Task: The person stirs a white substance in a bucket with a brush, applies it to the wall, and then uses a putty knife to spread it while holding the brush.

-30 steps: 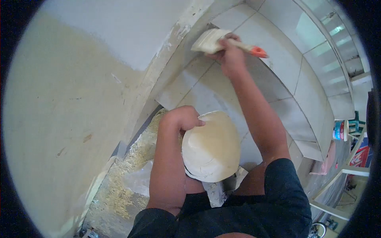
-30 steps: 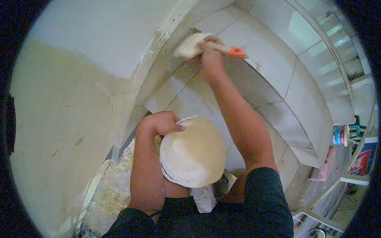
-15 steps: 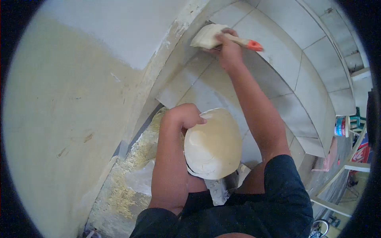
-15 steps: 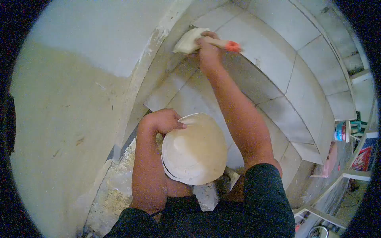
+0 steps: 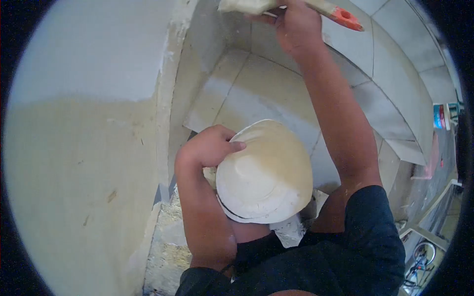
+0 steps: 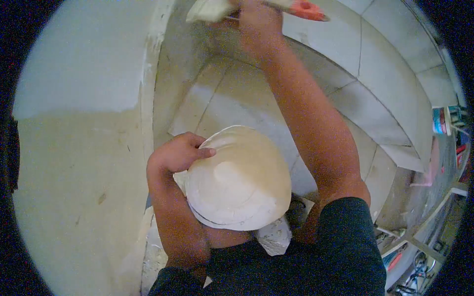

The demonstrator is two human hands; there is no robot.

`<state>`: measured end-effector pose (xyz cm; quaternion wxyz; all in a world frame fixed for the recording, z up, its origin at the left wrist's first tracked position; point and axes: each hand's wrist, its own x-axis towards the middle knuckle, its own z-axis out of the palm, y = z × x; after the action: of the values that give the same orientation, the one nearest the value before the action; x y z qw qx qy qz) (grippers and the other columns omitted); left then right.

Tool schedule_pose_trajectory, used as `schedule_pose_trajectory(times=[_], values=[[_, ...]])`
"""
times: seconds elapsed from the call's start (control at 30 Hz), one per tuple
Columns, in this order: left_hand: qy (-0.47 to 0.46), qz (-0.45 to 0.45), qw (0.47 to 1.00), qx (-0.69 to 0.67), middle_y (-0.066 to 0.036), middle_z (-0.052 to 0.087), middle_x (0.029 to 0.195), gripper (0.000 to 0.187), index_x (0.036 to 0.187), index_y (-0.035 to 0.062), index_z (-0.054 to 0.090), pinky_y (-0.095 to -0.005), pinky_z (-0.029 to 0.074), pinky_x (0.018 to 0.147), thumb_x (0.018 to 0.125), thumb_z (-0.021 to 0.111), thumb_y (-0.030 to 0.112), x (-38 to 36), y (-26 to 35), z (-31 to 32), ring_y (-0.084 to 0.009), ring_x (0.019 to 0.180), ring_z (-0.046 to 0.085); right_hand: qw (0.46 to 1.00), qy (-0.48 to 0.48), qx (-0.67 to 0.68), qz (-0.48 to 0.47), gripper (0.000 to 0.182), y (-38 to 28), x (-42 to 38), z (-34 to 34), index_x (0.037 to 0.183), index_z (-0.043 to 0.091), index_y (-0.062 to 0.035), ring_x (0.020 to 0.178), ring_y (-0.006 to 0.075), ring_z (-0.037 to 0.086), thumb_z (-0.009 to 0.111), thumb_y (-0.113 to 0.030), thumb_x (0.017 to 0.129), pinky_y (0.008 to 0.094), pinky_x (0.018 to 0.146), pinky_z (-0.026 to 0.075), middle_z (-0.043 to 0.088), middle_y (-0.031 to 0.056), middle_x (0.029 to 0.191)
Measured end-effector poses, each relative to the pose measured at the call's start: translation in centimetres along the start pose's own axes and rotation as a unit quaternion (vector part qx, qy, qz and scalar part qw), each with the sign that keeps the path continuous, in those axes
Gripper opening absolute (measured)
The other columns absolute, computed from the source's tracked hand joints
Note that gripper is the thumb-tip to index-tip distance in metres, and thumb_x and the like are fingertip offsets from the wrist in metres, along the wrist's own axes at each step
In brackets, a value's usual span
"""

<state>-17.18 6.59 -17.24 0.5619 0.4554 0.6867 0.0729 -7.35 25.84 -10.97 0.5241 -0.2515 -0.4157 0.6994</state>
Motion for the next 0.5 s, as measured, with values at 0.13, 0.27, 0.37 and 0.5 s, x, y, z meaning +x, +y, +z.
schedule_pose_trajectory(times=[0.13,0.27,0.37,0.5], values=[[0.009,0.04,0.999,-0.021,-0.016,0.064,0.074,0.031,0.093,-0.0021,0.064,-0.0333,0.046,0.065,0.082,0.059,0.026,0.2,-0.9,0.1,-0.0221,0.066,0.059,0.995,-0.067,-0.062,-0.031,0.032,5.3,1.6,-2.6,0.109,0.049,-0.0079,0.083,0.0257,0.06,0.059,-0.006,0.078,0.0349,0.062,0.056,0.056,0.0125,0.098],[0.007,0.024,0.998,-0.051,-0.016,0.064,0.075,0.031,0.095,-0.0021,0.064,-0.0328,0.046,0.066,0.082,0.059,0.026,0.1,-0.2,0.3,-0.0197,0.066,0.059,0.989,-0.093,-0.106,0.044,0.033,7.5,1.8,-1.7,0.11,0.043,-0.0085,0.092,0.027,0.059,0.056,-0.004,0.08,0.0408,0.065,0.058,0.05,0.012,0.104],[0.002,0.03,0.998,-0.052,-0.015,0.065,0.076,0.031,0.095,-0.0019,0.064,-0.0326,0.046,0.067,0.082,0.06,0.026,0.5,-0.3,0.4,-0.0186,0.067,0.059,0.99,-0.072,-0.122,0.019,0.031,8.6,2.5,1.6,0.108,0.047,-0.0075,0.087,0.0261,0.061,0.058,-0.005,0.079,0.0383,0.059,0.058,0.054,0.0126,0.098],[0.008,0.03,0.999,-0.038,-0.016,0.065,0.076,0.03,0.095,-0.0017,0.064,-0.0327,0.046,0.067,0.082,0.06,0.025,0.3,0.8,0.2,-0.0188,0.068,0.059,0.983,-0.043,-0.18,0.016,0.032,2.2,0.7,4.6,0.112,0.045,-0.006,0.086,0.0251,0.06,0.054,-0.007,0.082,0.0353,0.064,0.054,0.055,0.0139,0.098]])
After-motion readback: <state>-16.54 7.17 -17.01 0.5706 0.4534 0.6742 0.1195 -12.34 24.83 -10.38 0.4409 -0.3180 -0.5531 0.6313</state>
